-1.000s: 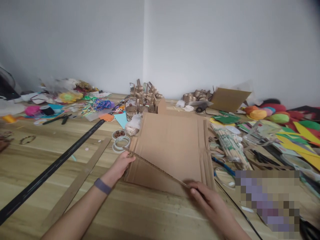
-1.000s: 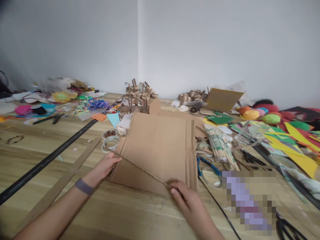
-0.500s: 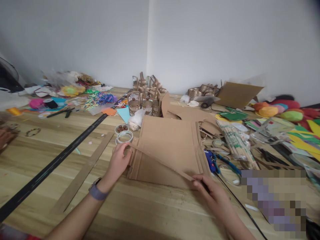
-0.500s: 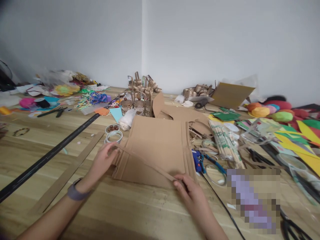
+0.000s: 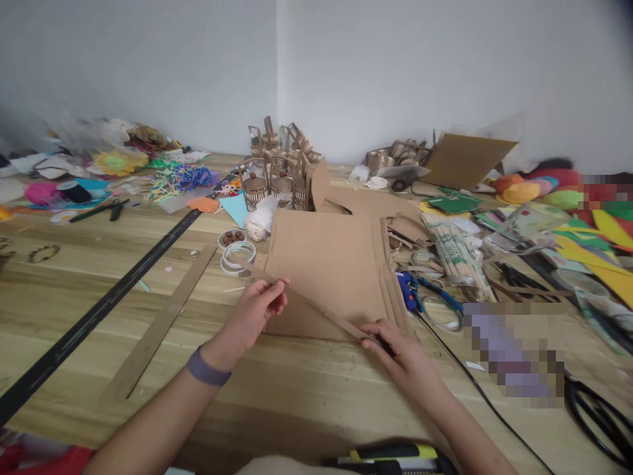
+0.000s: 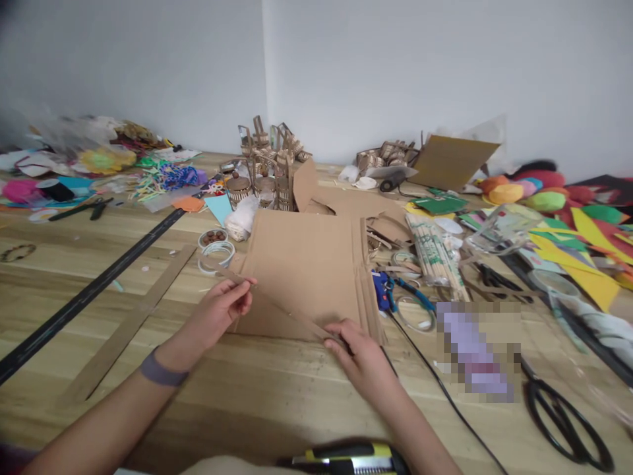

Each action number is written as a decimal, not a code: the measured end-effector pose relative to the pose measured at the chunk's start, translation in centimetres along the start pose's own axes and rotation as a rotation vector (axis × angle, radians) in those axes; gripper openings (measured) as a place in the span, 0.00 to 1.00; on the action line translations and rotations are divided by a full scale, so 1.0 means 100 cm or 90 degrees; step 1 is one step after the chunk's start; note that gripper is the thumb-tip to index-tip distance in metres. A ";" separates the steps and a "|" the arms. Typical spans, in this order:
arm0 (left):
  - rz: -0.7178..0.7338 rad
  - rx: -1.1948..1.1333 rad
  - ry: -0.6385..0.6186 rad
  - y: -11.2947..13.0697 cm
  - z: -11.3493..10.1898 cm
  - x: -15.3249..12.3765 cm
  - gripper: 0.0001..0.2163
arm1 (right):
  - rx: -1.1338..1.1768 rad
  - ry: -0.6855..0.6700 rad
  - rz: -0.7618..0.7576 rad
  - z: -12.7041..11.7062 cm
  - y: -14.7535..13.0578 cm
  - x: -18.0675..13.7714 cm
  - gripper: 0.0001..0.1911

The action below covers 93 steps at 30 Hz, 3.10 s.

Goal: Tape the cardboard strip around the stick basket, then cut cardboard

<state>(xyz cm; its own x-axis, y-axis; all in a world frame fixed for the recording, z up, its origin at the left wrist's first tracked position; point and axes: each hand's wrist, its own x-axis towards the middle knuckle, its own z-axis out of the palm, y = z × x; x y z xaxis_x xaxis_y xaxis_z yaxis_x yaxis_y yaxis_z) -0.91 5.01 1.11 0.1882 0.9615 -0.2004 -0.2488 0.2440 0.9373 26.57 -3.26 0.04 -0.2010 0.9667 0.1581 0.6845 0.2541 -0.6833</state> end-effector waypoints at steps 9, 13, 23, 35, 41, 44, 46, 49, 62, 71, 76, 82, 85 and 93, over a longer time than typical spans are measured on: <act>0.016 -0.027 -0.118 -0.007 0.010 -0.012 0.20 | 0.201 -0.171 0.144 -0.002 -0.017 0.000 0.23; -0.023 -0.082 -0.147 -0.008 -0.006 -0.014 0.16 | 0.200 -0.137 0.150 -0.021 -0.007 -0.001 0.24; -0.203 0.215 -0.497 -0.003 -0.005 -0.009 0.21 | -0.018 -0.172 -0.101 -0.054 0.005 0.017 0.21; -0.150 0.477 -0.488 -0.004 0.014 -0.017 0.07 | -0.174 -0.052 -0.127 -0.034 0.006 0.016 0.14; -0.152 0.354 -0.320 -0.015 0.009 -0.011 0.10 | -0.244 0.026 -0.064 -0.045 -0.003 -0.015 0.17; -0.136 0.315 -0.233 -0.020 0.006 -0.004 0.12 | -0.174 -0.273 -0.056 -0.042 -0.017 -0.044 0.15; -0.119 0.305 -0.198 -0.023 0.005 -0.002 0.13 | -0.180 -0.344 -0.008 -0.034 -0.026 -0.059 0.18; -0.104 0.297 -0.174 -0.026 0.004 -0.002 0.14 | -0.193 -0.368 0.031 -0.022 -0.033 -0.074 0.19; -0.170 0.248 -0.237 -0.032 -0.003 -0.004 0.27 | -0.262 -0.052 0.033 0.002 -0.014 -0.047 0.14; -0.153 0.146 -0.268 -0.040 -0.005 -0.004 0.18 | -0.373 -0.028 -0.040 0.051 -0.030 -0.014 0.17; -0.151 0.143 -0.265 -0.040 -0.005 -0.003 0.18 | -0.390 -0.028 -0.046 0.054 -0.029 -0.013 0.19; -0.142 0.150 -0.283 -0.039 -0.005 -0.004 0.17 | -0.397 -0.003 -0.062 0.054 -0.022 -0.014 0.18; -0.140 0.154 -0.295 -0.036 -0.004 -0.005 0.16 | -0.411 0.002 -0.068 0.054 -0.019 -0.015 0.19; -0.155 0.121 -0.308 -0.034 -0.004 -0.006 0.18 | -0.447 0.008 -0.079 0.049 -0.017 -0.015 0.22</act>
<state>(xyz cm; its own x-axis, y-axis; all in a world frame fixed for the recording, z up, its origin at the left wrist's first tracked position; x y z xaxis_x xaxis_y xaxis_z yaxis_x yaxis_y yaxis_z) -0.60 3.68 -2.05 0.6430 0.7024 -0.3054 0.0231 0.3807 0.9244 22.28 -5.32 -2.55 -0.3012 0.9288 0.2158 0.9477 0.3167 -0.0404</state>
